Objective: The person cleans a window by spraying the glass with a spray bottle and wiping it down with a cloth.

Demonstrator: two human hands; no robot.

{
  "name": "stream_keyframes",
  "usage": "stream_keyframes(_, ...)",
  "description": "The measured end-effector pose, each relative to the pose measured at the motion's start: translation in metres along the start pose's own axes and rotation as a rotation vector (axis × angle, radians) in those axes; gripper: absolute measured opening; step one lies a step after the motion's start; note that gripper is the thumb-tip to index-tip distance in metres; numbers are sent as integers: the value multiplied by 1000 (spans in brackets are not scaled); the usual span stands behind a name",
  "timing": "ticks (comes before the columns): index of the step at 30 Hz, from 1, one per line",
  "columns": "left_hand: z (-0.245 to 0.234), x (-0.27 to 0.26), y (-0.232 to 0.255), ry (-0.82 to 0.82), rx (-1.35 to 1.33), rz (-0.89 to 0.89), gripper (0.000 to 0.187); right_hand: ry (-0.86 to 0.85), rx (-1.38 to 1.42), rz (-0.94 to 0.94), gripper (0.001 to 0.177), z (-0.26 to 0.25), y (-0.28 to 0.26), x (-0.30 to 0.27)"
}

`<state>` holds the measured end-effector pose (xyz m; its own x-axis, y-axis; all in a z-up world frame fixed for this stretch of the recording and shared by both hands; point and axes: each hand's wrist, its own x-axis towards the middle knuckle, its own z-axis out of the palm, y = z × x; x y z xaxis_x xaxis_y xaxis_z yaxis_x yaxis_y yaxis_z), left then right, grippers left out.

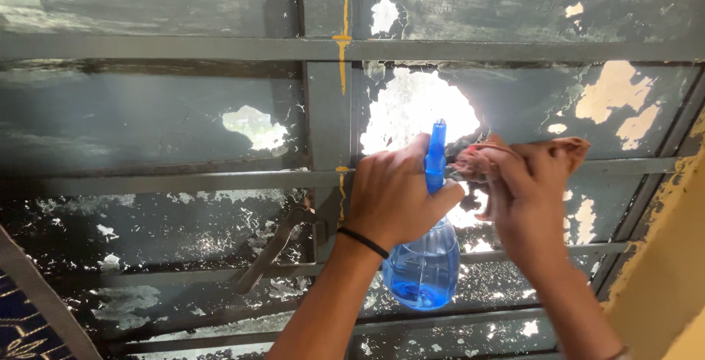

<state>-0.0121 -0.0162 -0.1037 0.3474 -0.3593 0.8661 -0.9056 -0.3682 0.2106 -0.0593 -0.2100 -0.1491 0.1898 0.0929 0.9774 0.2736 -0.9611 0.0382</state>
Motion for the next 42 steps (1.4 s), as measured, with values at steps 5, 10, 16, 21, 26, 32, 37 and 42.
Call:
stream_keyframes(5,1,-2,1,-6,-8,5,34,45,-61,120,17,2,8,-1)
stream_keyframes(10,2,-3,3,0,13,-14,35,124,8,154,14,17,-8,-11)
stream_keyframes(16,1,-4,8,45,8,6,30,19,-178,93,19,-3,17,-5)
stream_keyframes(21,3,-4,10,70,-23,-44,30,172,38,133,12,30,-10,-14)
stream_keyframes(26,1,-7,15,62,-24,-72,30,51,28,80,24,7,-4,-12)
stream_keyframes(32,8,-9,18,105,-16,-79,30,132,9,179,24,16,11,-12)
stream_keyframes(37,13,-13,15,123,-33,-115,30,60,255,119,29,9,-23,-11)
stream_keyframes(42,10,-15,15,157,-29,-47,34,-7,505,66,29,-15,-10,12)
